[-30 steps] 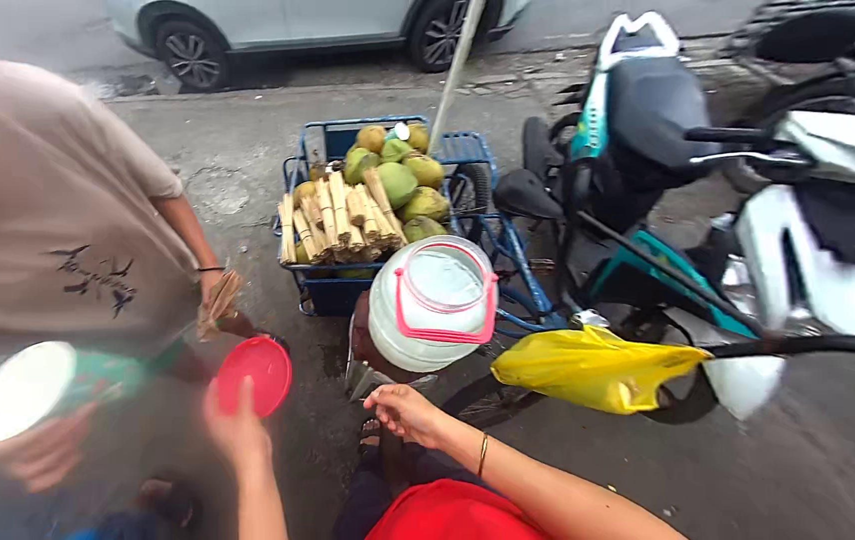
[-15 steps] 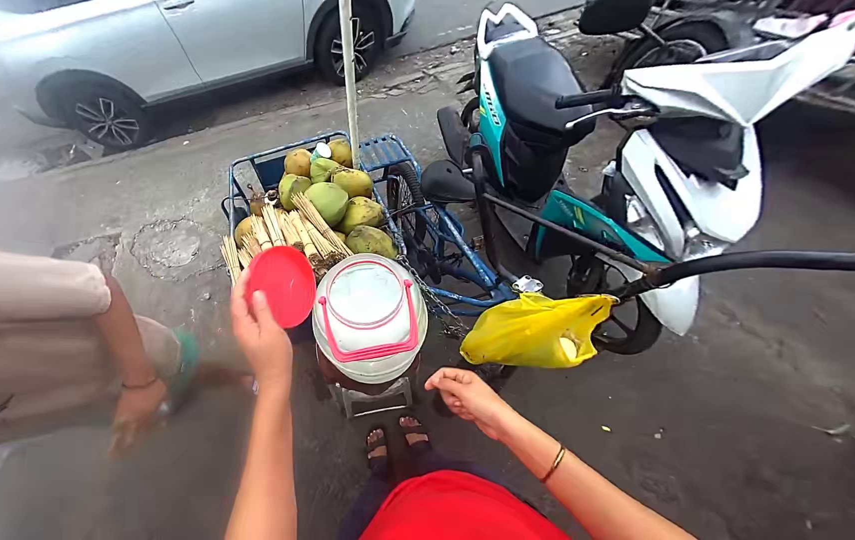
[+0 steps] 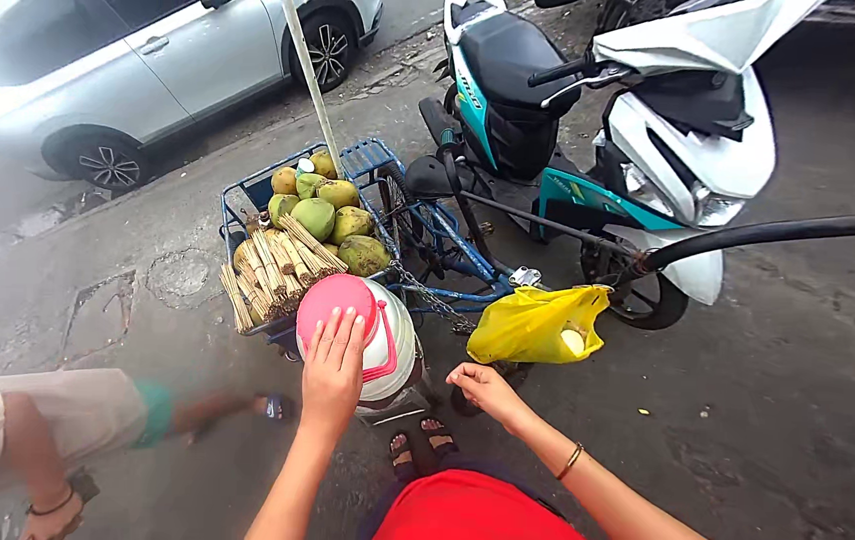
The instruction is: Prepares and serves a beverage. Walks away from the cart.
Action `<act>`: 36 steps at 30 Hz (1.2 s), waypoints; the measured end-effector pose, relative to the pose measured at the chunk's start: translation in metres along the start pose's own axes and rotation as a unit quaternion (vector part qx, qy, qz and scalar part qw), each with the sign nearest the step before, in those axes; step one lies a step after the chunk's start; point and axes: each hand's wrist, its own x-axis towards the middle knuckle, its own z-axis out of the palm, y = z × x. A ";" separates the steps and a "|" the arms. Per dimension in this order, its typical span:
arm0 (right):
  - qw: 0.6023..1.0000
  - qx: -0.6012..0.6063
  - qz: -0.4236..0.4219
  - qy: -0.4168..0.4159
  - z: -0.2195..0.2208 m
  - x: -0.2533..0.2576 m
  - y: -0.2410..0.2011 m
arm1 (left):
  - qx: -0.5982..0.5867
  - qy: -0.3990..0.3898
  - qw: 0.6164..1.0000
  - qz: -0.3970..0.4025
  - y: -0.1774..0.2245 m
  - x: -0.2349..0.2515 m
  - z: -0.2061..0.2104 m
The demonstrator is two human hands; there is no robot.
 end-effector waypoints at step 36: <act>0.953 -0.287 0.011 -0.091 -0.043 0.043 0.035 | 0.013 0.038 0.927 -0.373 0.039 -0.131 -0.041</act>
